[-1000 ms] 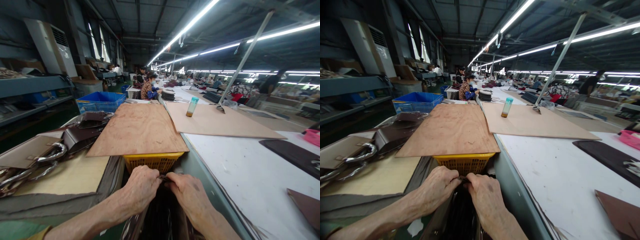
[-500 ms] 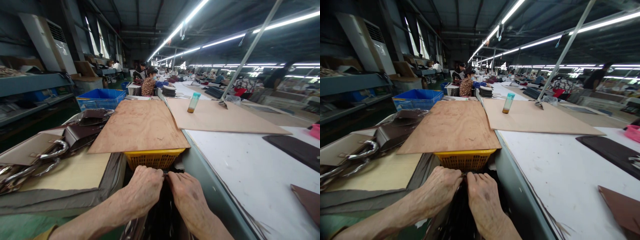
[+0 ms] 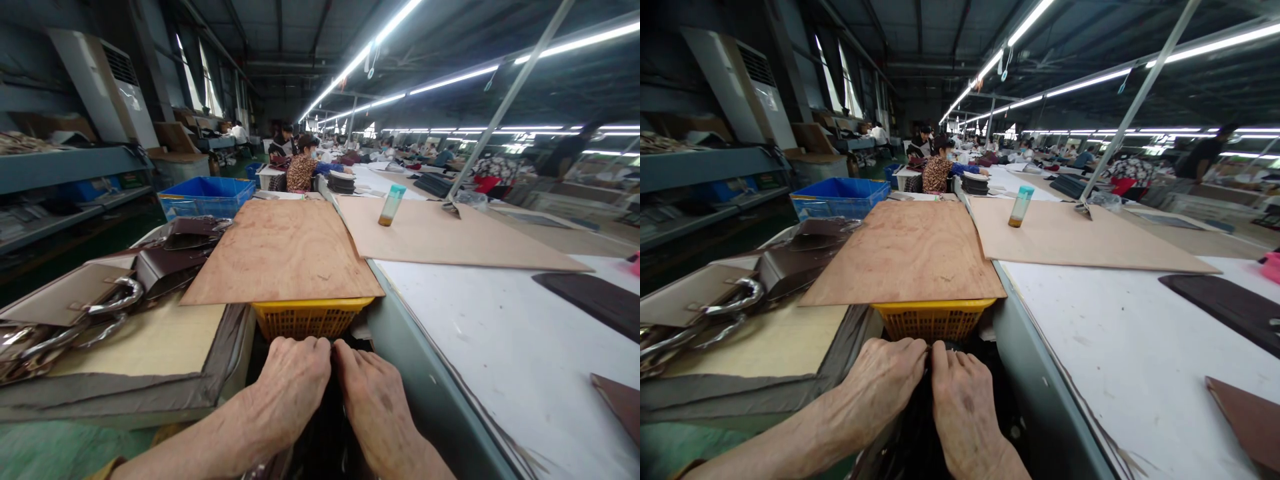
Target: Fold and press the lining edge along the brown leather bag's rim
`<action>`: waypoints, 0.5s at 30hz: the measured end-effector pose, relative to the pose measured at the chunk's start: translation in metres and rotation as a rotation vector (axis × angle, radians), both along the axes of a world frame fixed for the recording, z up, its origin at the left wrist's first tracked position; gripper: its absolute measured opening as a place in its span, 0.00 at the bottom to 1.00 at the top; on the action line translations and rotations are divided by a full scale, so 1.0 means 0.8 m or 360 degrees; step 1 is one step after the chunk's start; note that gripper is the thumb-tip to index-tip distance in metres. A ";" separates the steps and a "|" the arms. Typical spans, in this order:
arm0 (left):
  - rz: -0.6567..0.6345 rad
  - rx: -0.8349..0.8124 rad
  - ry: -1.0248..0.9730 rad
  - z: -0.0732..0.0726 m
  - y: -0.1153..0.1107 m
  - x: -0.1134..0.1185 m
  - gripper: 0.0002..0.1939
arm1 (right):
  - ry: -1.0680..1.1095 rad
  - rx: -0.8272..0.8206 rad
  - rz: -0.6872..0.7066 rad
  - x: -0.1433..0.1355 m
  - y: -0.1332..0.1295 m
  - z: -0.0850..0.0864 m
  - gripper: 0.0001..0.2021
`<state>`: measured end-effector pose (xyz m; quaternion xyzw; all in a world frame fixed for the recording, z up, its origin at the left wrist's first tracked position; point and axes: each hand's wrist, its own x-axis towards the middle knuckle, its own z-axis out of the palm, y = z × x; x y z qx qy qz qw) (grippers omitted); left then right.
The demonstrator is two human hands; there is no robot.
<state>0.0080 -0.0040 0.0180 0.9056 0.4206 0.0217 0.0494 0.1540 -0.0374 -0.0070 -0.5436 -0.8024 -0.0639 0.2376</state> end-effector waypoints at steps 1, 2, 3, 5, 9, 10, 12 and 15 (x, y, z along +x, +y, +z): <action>-0.0026 0.0000 0.0027 0.001 0.001 0.001 0.08 | 0.0000 -0.0017 -0.0002 -0.001 -0.001 0.000 0.16; -0.0056 -0.0012 0.0054 0.003 0.003 0.002 0.08 | 0.0006 -0.0037 -0.0009 -0.002 -0.001 0.000 0.15; -0.0068 -0.0041 0.0064 0.005 0.005 0.003 0.08 | 0.0017 -0.0046 -0.0012 -0.003 -0.001 -0.001 0.15; -0.0010 -0.0115 0.0009 0.008 0.008 0.004 0.09 | 0.0042 -0.0050 -0.0024 -0.003 -0.001 -0.001 0.15; 0.0121 -0.0141 -0.0235 0.001 0.011 0.001 0.13 | 0.0055 -0.0028 -0.0076 -0.008 0.001 0.001 0.14; 0.0121 -0.0127 -0.0266 -0.001 0.012 0.000 0.13 | 0.0027 -0.0023 -0.0107 -0.010 0.001 0.002 0.13; 0.0124 -0.0114 -0.0309 -0.002 0.014 -0.004 0.13 | -0.0057 -0.0037 -0.0175 -0.017 0.002 0.005 0.13; 0.0134 -0.0192 -0.0414 0.007 0.019 -0.013 0.13 | -0.0188 -0.0135 -0.0280 -0.026 0.005 0.012 0.12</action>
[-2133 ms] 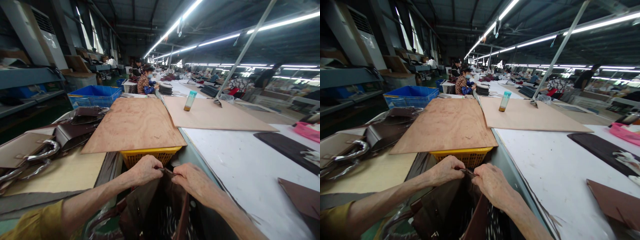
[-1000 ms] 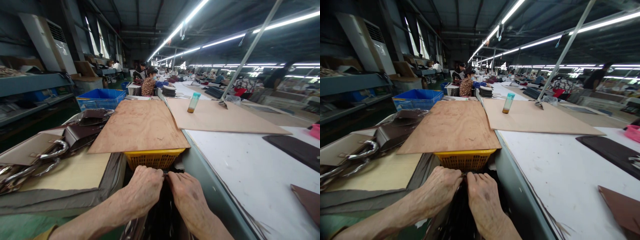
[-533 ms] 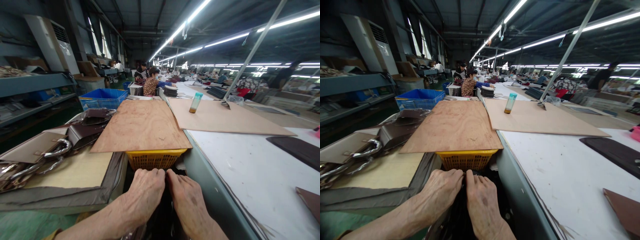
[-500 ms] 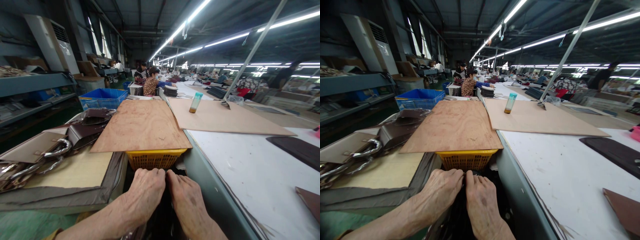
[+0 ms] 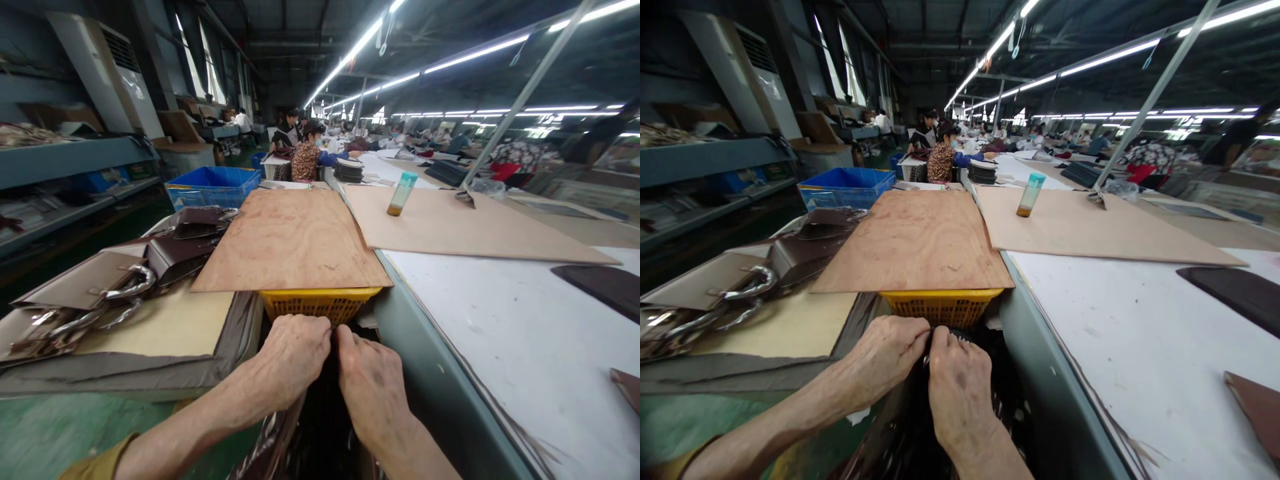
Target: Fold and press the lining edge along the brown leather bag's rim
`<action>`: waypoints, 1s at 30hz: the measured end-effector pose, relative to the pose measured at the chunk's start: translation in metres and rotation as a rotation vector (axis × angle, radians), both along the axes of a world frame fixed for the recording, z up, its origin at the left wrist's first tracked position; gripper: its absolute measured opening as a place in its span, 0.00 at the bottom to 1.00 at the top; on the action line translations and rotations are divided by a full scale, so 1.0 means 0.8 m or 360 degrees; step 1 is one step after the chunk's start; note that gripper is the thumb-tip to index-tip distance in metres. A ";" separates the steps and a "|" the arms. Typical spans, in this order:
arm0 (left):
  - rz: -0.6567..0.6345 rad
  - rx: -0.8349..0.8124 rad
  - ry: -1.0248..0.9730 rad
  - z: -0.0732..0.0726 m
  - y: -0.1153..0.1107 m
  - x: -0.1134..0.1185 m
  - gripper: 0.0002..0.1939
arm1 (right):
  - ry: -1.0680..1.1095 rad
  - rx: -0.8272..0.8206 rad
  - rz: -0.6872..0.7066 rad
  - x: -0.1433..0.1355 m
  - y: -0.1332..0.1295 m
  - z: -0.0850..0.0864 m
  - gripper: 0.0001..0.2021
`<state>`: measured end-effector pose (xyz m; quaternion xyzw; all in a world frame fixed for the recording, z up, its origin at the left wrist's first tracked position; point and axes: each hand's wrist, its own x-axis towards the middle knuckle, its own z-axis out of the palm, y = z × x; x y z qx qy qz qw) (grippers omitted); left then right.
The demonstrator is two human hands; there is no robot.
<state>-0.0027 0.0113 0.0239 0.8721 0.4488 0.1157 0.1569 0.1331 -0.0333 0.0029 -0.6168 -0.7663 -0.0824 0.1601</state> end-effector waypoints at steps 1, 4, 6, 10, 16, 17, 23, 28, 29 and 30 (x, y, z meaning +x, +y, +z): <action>-0.0015 -0.0070 -0.0075 0.005 0.002 -0.005 0.13 | -0.0030 -0.0038 -0.0025 -0.002 0.002 0.003 0.12; -0.0041 -0.0363 -0.0356 0.014 0.007 -0.023 0.17 | -0.0090 -0.0129 -0.0049 -0.005 0.009 0.012 0.10; 0.0021 -0.0570 -0.0491 0.015 0.006 -0.036 0.19 | -0.0105 -0.0166 -0.0036 -0.006 0.013 0.015 0.09; 0.0143 -0.0776 -0.0514 0.006 -0.011 -0.056 0.17 | -0.0110 -0.0193 -0.0024 -0.010 0.019 0.015 0.08; 0.0315 -0.0652 -0.0361 0.001 -0.043 -0.062 0.07 | -0.0105 -0.0154 -0.0018 -0.013 0.022 0.012 0.07; 0.0339 -0.0646 -0.0365 0.001 -0.046 -0.062 0.07 | -0.0109 -0.0147 0.0014 -0.012 0.023 0.012 0.07; 0.0340 -0.0767 -0.0456 -0.002 -0.047 -0.064 0.10 | -0.0157 -0.0128 0.0161 -0.009 0.029 0.015 0.19; 0.0437 -0.0679 -0.0454 -0.011 -0.052 -0.062 0.15 | -0.0103 -0.0264 0.0290 -0.012 0.034 0.028 0.05; 0.0452 -0.0662 -0.0460 -0.012 -0.052 -0.061 0.16 | -0.0093 -0.0288 0.0300 -0.013 0.035 0.029 0.06; 0.0464 -0.0646 -0.0469 -0.013 -0.052 -0.060 0.16 | -0.0089 -0.0302 0.0303 -0.015 0.037 0.030 0.07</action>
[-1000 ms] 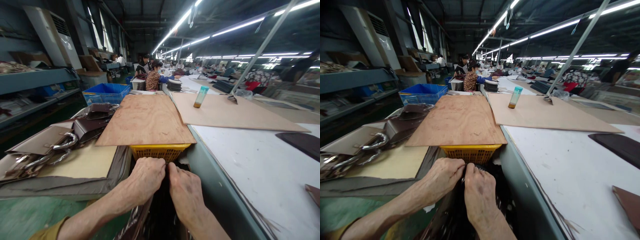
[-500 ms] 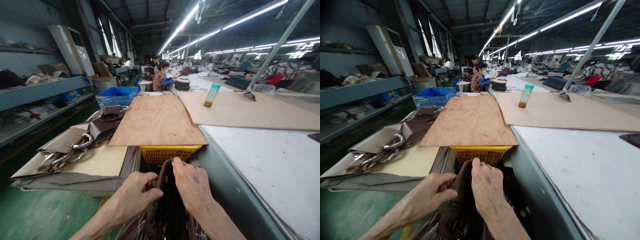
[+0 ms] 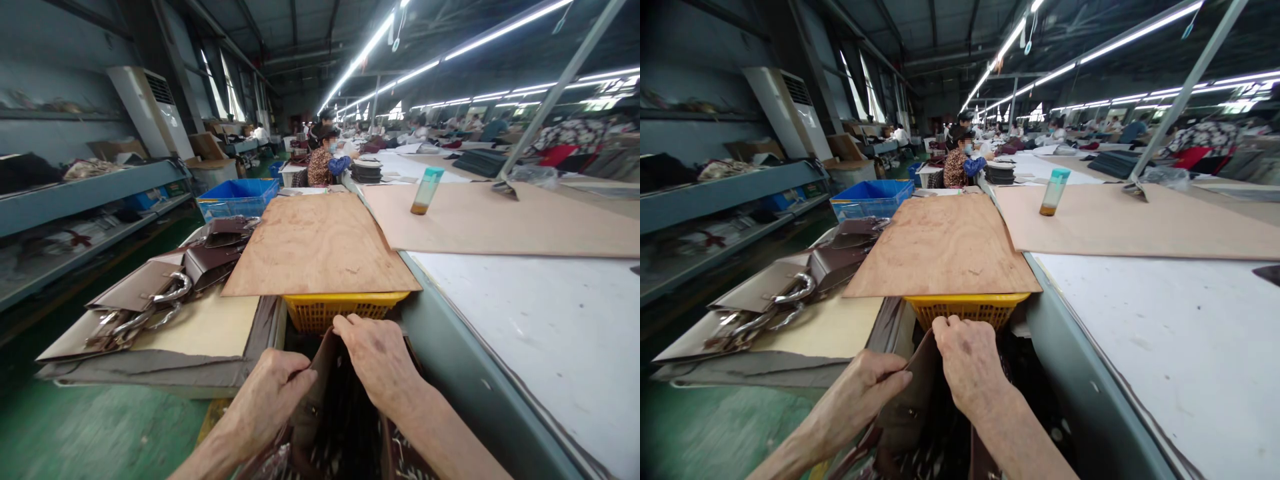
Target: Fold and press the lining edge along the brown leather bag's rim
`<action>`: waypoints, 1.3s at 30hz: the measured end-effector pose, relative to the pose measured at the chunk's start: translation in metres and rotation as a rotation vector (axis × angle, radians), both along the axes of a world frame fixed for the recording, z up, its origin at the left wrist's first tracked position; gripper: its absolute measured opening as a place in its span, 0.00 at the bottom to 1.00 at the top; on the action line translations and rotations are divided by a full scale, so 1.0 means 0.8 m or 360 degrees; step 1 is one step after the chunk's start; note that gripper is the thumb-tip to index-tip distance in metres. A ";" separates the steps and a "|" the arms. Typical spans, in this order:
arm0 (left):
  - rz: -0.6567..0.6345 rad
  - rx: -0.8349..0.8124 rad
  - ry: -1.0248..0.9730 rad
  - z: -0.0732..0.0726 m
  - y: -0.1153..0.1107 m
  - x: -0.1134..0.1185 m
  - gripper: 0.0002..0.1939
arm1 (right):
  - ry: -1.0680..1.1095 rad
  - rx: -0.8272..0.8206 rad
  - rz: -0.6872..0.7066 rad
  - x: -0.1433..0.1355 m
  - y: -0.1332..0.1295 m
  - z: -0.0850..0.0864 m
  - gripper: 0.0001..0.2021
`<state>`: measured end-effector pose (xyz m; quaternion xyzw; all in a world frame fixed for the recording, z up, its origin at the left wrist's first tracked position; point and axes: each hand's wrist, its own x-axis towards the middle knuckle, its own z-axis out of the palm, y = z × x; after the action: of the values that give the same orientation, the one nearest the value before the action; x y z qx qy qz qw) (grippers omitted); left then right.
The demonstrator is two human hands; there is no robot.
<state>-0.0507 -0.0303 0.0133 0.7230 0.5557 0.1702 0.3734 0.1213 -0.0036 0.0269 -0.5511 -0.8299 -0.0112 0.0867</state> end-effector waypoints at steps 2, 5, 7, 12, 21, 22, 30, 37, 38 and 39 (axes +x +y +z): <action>0.0016 0.0020 -0.0014 -0.001 0.001 0.002 0.16 | -0.0007 -0.0002 -0.0014 -0.003 0.003 -0.002 0.08; 0.0036 0.0031 -0.0029 -0.001 0.004 0.004 0.16 | 0.0001 0.0041 -0.0043 -0.004 0.007 -0.006 0.08; 0.0045 0.0049 -0.0034 -0.002 0.004 0.003 0.16 | 0.0024 0.0101 -0.0008 -0.003 0.007 -0.006 0.08; 0.0027 0.0073 -0.0064 -0.010 -0.002 0.001 0.16 | 0.0028 0.0148 0.0372 0.000 0.003 0.003 0.03; -0.0069 0.0041 -0.0076 -0.003 -0.001 -0.011 0.17 | 0.0189 -0.0085 0.0643 -0.002 0.012 -0.015 0.07; -0.0063 0.0044 -0.0063 -0.002 -0.002 -0.015 0.18 | 0.0205 -0.0082 0.0627 -0.003 0.012 -0.016 0.07; -0.0109 0.0231 0.0263 -0.030 -0.031 -0.032 0.12 | 0.0200 -0.0095 0.0545 -0.007 0.015 -0.017 0.07; -0.0144 0.0690 0.0368 -0.051 -0.042 -0.018 0.17 | 0.0142 -0.0134 0.0503 0.005 0.001 -0.009 0.04; -0.0156 0.0734 0.0390 -0.049 -0.045 -0.015 0.17 | 0.0095 -0.0143 0.0450 0.009 -0.002 -0.005 0.06; -0.0167 0.0774 0.0429 -0.047 -0.047 -0.012 0.17 | 0.0042 -0.0146 0.0358 0.013 -0.004 0.000 0.09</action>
<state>-0.0605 -0.0682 -0.0240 0.8352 0.5051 0.1812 0.1201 0.1313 -0.0067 0.0268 -0.4581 -0.8848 0.0437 0.0729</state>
